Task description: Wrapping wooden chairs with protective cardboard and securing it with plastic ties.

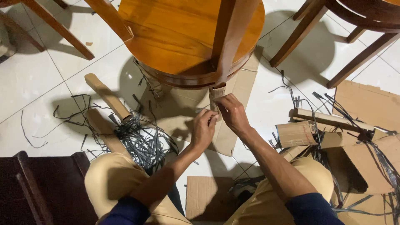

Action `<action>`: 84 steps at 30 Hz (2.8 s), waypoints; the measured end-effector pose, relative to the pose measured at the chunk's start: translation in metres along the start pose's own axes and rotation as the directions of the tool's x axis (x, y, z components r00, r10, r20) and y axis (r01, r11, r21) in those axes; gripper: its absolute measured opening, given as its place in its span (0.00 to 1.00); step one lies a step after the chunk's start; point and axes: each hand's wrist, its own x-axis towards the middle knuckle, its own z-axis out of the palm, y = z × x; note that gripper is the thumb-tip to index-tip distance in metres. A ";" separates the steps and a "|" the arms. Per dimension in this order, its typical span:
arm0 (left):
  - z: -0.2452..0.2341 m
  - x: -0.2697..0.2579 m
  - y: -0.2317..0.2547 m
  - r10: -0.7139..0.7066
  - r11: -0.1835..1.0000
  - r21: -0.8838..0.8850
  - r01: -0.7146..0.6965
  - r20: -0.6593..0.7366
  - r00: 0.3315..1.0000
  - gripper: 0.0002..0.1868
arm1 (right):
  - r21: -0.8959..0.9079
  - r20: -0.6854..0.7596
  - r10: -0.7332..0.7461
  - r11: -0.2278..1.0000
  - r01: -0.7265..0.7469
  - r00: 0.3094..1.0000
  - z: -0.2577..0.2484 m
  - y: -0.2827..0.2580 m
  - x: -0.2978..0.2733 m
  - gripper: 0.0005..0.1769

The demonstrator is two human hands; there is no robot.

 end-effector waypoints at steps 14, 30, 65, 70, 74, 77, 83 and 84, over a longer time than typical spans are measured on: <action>-0.018 0.050 0.010 0.231 0.965 0.097 -0.243 0.117 0.966 0.16 | -0.106 0.095 -0.056 0.992 0.066 0.994 -0.009 0.002 -0.007 0.11; 0.029 0.065 -0.054 -0.482 0.876 0.099 0.472 0.210 0.851 0.25 | -0.279 -0.016 -0.163 0.948 0.152 0.987 -0.017 -0.012 -0.006 0.07; 0.043 0.081 -0.092 -0.712 0.230 -0.932 0.280 0.035 0.702 0.12 | 0.850 0.141 0.910 0.091 -0.519 0.391 0.048 0.126 0.022 0.16; 0.041 0.082 -0.081 -0.720 0.200 -0.938 0.285 0.056 0.691 0.10 | 0.879 0.131 0.905 0.083 -0.470 0.406 0.038 0.082 0.003 0.16; 0.035 0.080 -0.061 -0.728 0.182 -0.946 0.266 0.052 0.684 0.11 | 0.690 -0.007 0.859 0.375 -0.619 0.512 0.026 0.015 -0.005 0.15; 0.043 0.079 -0.077 -0.707 0.194 -0.943 0.272 0.058 0.704 0.11 | 0.642 -0.085 0.804 0.496 -0.584 0.589 0.029 0.008 0.004 0.12; 0.037 0.074 -0.070 -0.668 0.229 -0.932 0.282 0.060 0.742 0.11 | 0.745 -0.158 0.822 0.463 -0.480 0.547 0.050 0.039 0.004 0.04; 0.040 0.074 -0.073 -0.671 0.229 -0.931 0.286 0.062 0.739 0.11 | 0.745 -0.155 0.825 0.459 -0.484 0.544 0.050 0.035 0.003 0.04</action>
